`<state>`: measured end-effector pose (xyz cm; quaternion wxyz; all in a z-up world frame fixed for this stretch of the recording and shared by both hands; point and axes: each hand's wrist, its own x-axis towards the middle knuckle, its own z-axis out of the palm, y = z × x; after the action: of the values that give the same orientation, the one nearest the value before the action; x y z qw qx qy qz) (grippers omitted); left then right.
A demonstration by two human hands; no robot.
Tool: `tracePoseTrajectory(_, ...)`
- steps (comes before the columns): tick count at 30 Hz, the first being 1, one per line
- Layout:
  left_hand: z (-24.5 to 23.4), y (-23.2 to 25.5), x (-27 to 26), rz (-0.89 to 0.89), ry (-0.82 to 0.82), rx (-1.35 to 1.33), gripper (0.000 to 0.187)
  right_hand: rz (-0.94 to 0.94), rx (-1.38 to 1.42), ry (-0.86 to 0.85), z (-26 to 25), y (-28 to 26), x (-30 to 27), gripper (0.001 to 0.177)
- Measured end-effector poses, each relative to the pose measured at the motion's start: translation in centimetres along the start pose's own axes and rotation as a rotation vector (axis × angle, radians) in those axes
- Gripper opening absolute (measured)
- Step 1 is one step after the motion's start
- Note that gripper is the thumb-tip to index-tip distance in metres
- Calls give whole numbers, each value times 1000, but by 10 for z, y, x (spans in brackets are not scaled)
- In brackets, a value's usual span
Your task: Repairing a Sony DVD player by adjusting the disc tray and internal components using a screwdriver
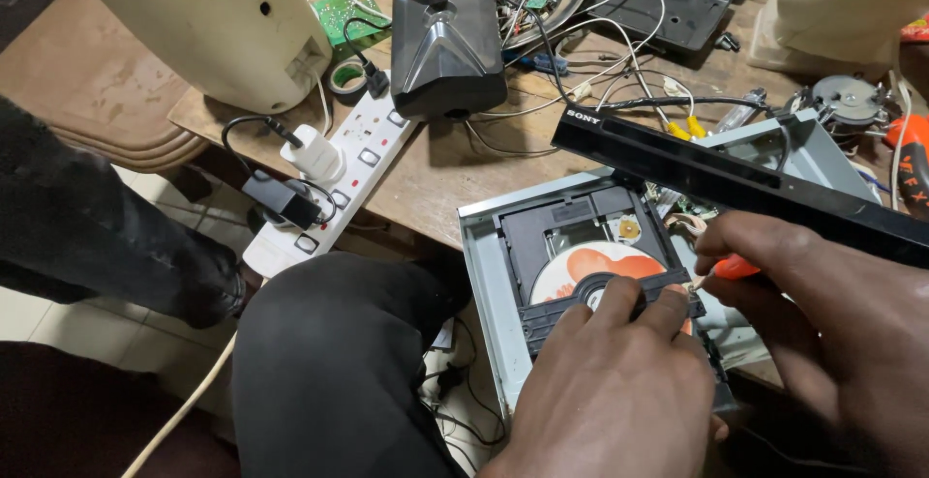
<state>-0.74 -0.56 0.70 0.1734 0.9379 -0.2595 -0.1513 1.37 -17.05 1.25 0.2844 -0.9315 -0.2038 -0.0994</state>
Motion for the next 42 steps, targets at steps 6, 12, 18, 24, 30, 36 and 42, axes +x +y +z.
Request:
tracePoseTrajectory(6, 2, 0, -2, 24, 25, -9, 44, -55, 31, -16, -6, -2, 1, 38)
tracePoseTrajectory(12, 13, 2, 0, 22, 92, 30, 43, 12, -120, 71, 7, 2, 1, 46)
tracePoseTrajectory(18, 10, 2, 0, 7, 39, 1, 50, 66, -338, 133, 17, 1, -2, 39)
tracePoseTrajectory(24, 7, 0, -1, 27, 81, -17, 52, 46, -110, 122, 12, 2, 4, 48)
tracePoseTrajectory(30, 2, -1, 0, 3, 14, -22, 44, -59, -5, 82, 8, -4, 6, 43)
tracePoseTrajectory(36, 2, -3, 0, 14, 14, -22, 47, -72, 42, 54, 10, -4, 5, 39)
tracePoseTrajectory(42, -7, -15, -4, 132, 160, 8, 30, 287, 263, 101, -11, 1, 15, 14)
